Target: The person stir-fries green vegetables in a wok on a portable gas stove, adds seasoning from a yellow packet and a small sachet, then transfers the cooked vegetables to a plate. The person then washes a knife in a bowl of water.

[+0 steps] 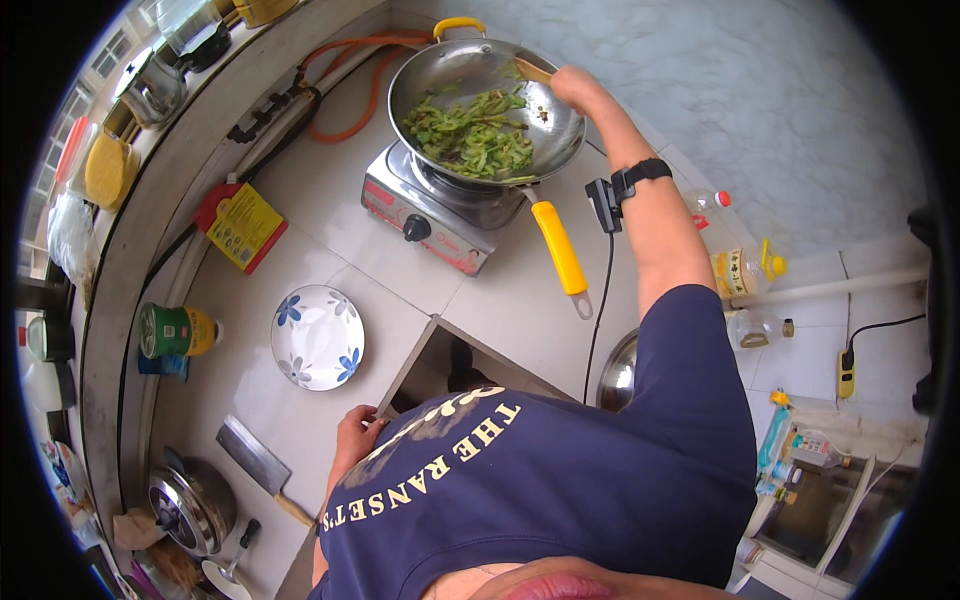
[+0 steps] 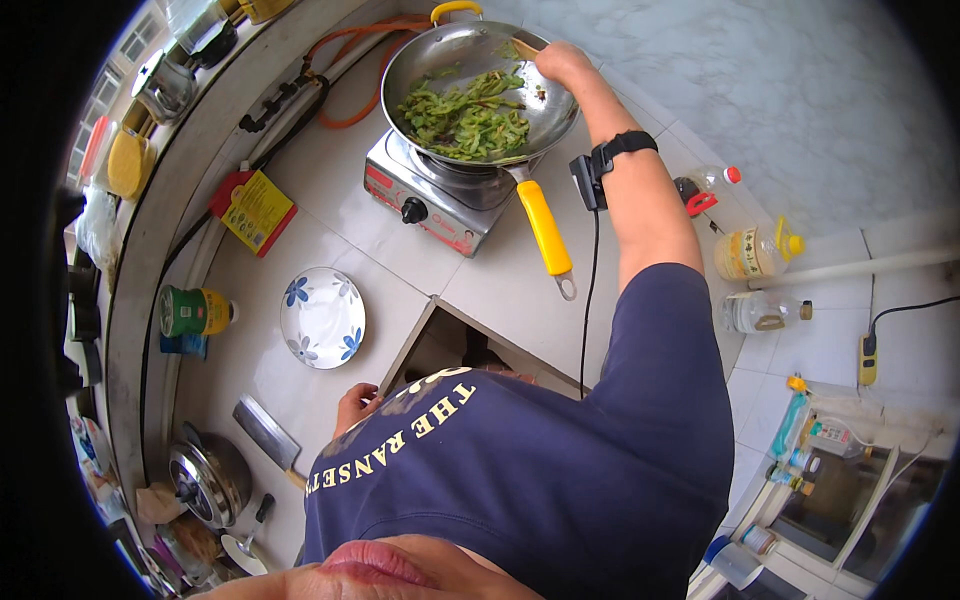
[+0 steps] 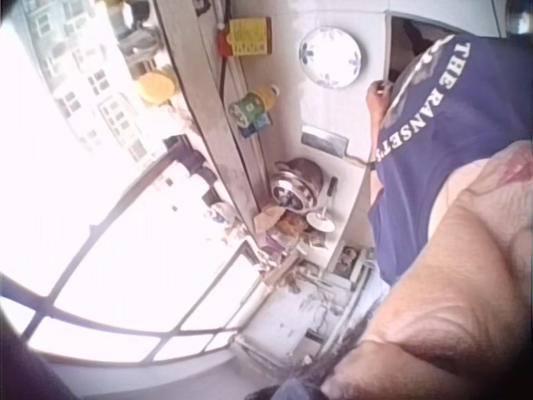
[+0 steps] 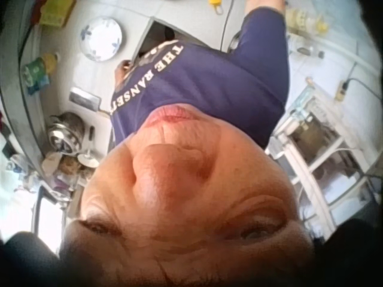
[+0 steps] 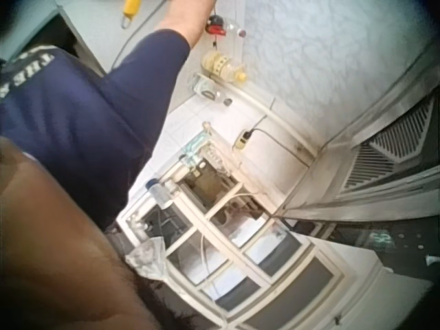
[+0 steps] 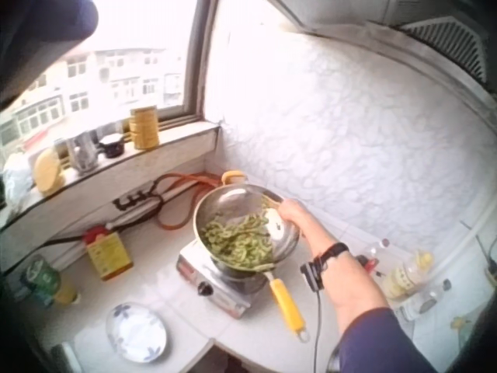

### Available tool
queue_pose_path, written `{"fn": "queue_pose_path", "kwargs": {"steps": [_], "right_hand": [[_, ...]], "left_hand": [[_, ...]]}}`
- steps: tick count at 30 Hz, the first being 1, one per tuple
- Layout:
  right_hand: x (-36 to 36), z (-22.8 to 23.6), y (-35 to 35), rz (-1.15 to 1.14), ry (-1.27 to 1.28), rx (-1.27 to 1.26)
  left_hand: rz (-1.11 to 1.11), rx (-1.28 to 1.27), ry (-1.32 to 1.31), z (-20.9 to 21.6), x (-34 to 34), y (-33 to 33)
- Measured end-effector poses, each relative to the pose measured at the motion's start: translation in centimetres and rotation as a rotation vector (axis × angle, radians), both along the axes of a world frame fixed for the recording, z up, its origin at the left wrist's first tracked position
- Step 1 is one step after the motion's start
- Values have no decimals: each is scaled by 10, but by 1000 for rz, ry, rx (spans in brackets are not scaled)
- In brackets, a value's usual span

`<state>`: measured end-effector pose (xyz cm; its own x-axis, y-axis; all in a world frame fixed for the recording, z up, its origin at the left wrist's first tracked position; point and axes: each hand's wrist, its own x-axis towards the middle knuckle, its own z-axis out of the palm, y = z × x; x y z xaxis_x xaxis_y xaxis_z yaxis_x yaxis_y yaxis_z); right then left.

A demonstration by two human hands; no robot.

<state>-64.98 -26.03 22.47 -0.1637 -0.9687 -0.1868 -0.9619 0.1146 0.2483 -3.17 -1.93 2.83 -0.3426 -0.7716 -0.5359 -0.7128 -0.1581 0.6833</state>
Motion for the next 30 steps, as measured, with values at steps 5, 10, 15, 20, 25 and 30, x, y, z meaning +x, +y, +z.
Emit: {"fn": "queue_pose_path", "kwargs": {"steps": [5,10,15,20,25,30], "right_hand": [[49,-20,-38,-100,-243,-62],[90,-20,-27,217,-428,-33],[92,18,43,150,-444,98],[74,35,90,105,-646,115],[48,-15,77,11,-529,-106],[12,-22,52,-126,-221,-344]], "left_hand": [[-10,-10,-28,9,0,1],[22,-50,-30,12,1,-7],[-64,-40,-8,6,-2,-17],[-124,-59,68,29,-23,-43],[-279,-55,319,79,-92,-80],[-424,212,517,111,-189,-105]]}}
